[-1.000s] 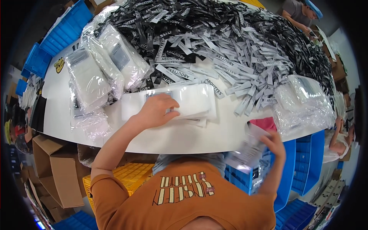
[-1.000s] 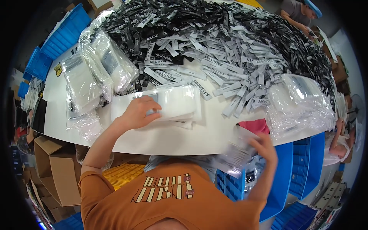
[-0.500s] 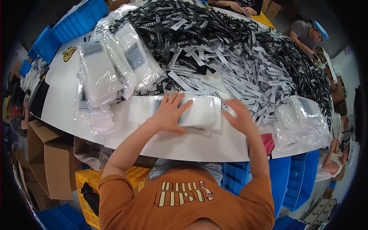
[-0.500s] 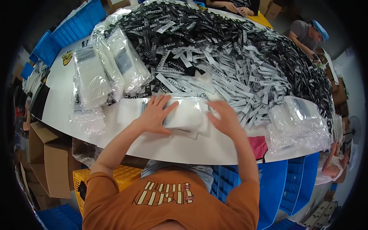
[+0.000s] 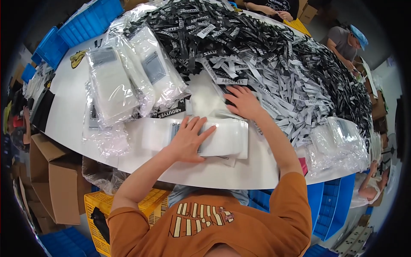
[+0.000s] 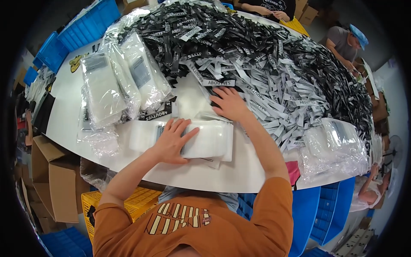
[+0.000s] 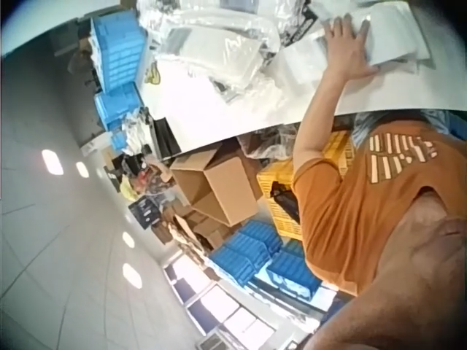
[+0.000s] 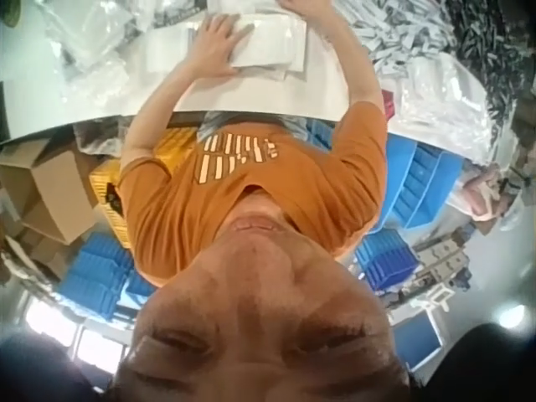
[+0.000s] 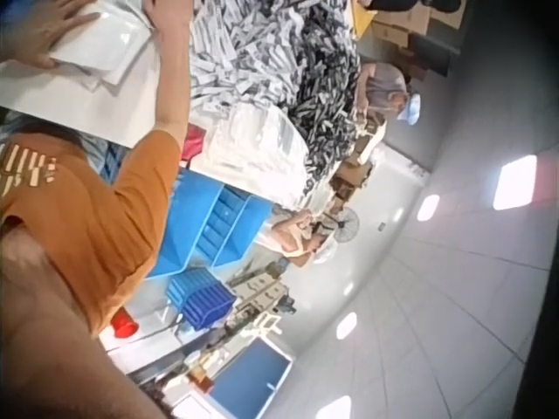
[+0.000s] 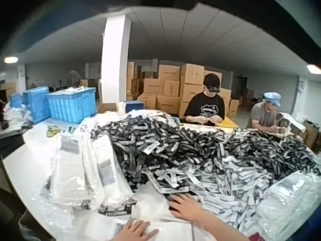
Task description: Packaging black lanyard straps into individual small clear plastic bags.
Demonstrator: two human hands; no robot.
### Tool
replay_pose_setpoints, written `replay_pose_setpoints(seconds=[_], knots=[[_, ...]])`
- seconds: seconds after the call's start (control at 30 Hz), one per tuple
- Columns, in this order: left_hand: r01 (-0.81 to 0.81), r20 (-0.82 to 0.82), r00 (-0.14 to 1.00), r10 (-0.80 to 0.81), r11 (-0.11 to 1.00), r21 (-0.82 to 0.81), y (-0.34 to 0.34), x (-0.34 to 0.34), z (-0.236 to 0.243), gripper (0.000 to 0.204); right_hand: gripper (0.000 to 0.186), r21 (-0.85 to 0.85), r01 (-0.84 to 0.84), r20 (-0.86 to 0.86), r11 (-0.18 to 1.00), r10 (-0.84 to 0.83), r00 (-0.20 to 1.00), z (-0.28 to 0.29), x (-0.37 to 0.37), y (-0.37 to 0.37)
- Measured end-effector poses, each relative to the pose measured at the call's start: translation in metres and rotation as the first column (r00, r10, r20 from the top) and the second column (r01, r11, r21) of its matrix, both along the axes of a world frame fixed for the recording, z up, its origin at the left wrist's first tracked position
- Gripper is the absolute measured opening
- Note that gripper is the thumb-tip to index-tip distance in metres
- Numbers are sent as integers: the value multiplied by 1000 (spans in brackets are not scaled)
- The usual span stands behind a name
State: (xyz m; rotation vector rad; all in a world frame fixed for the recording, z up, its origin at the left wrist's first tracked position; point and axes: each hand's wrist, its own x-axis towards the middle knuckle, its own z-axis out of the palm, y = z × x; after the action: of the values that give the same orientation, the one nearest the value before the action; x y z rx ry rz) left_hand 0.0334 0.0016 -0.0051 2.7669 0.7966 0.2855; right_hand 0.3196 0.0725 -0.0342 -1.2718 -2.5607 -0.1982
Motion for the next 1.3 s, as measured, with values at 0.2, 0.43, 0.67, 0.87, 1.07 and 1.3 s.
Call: replay_pose_setpoints(seconds=[0.2, 0.43, 0.67, 0.87, 1.07, 1.3], knots=[[-15, -43, 999, 14, 1000, -26, 2, -1, 1, 97, 48, 0, 318, -155, 948, -314, 937, -1, 56, -74], [-6, -57, 998, 4, 999, -36, 2, 2, 3, 97, 25, -82, 346, -384, 935, -350, 854, 18, 63, -71], [-24, -89, 996, 23, 1000, -13, -2, 4, 2, 100, 14, -78, 307, -365, 949, -313, 877, 14, 0, -27], [-30, -64, 998, 29, 1000, -3, -4, 7, -2, 100, 19, -209, 394, 223, 895, -349, 910, 5, 13, 10], [-33, -49, 998, 33, 999, 8, -5, 4, 1, 99, 29, -697, 307, -519, 648, -751, 408, 53, 47, -40], [-28, -66, 997, 29, 1000, 15, -4, 5, 1, 99, 31, -167, 330, -466, 929, -369, 804, 10, 21, -76]])
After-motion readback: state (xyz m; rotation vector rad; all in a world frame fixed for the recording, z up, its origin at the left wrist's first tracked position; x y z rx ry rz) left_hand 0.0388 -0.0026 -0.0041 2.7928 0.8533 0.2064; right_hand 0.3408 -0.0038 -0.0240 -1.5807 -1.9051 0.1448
